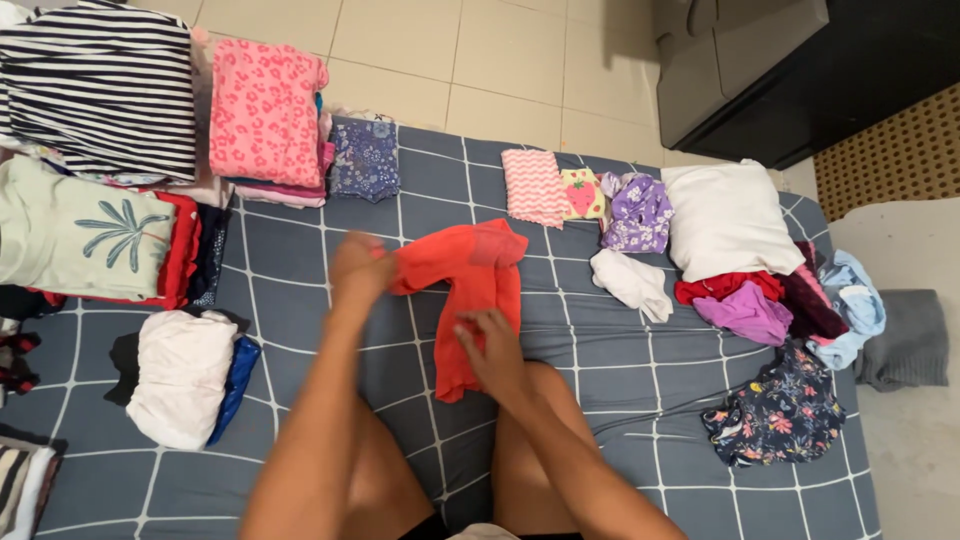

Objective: Folding various items of clothing and stacking them on a bed.

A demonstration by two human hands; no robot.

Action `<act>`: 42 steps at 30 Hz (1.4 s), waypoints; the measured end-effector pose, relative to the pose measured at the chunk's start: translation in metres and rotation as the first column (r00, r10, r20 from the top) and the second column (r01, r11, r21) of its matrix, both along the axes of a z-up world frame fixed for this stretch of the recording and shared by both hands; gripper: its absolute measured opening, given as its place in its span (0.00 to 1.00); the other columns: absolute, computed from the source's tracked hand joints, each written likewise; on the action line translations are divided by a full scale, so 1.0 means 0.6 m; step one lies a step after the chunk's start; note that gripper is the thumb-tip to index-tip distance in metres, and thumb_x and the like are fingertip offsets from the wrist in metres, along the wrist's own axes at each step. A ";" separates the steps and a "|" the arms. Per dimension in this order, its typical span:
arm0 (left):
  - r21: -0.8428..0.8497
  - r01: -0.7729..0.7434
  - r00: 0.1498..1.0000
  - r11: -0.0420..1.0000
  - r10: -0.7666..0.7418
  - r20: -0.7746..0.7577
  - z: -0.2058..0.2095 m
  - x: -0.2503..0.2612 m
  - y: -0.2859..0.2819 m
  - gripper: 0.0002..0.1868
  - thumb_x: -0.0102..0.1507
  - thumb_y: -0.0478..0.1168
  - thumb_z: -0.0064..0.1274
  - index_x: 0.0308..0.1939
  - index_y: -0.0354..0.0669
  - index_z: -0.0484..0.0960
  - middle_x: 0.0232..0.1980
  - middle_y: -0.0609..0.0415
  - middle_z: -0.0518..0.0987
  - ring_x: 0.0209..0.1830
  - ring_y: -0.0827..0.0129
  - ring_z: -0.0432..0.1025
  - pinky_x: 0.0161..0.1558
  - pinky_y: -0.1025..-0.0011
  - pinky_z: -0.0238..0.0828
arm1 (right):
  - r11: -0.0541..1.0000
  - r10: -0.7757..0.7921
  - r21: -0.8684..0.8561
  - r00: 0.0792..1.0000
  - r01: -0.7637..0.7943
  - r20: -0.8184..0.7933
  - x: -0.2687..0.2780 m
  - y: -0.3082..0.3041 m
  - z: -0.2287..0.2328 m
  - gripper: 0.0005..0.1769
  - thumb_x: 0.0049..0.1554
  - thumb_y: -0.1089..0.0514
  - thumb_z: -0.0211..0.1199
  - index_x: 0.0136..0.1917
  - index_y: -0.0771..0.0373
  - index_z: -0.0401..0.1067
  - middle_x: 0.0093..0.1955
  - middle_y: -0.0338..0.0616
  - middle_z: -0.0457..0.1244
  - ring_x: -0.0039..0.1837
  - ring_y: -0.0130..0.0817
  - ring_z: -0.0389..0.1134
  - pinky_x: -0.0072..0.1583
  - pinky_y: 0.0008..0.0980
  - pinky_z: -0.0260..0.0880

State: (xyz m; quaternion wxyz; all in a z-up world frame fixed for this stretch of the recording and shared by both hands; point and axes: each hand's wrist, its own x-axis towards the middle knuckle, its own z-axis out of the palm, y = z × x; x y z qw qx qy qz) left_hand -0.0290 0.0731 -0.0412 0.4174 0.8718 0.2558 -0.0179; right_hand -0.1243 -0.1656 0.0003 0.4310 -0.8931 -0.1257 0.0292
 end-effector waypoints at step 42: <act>0.384 0.363 0.731 0.849 -0.515 0.447 0.001 -0.132 -0.233 0.23 0.60 0.43 0.54 0.56 0.35 0.77 0.63 0.39 0.72 0.64 0.44 0.64 0.65 0.52 0.57 | 0.348 -0.062 0.416 0.464 0.840 -0.884 -0.101 -0.090 -0.140 0.13 0.60 0.55 0.55 0.57 0.60 0.68 0.51 0.46 0.68 0.49 0.39 0.71 0.54 0.44 0.74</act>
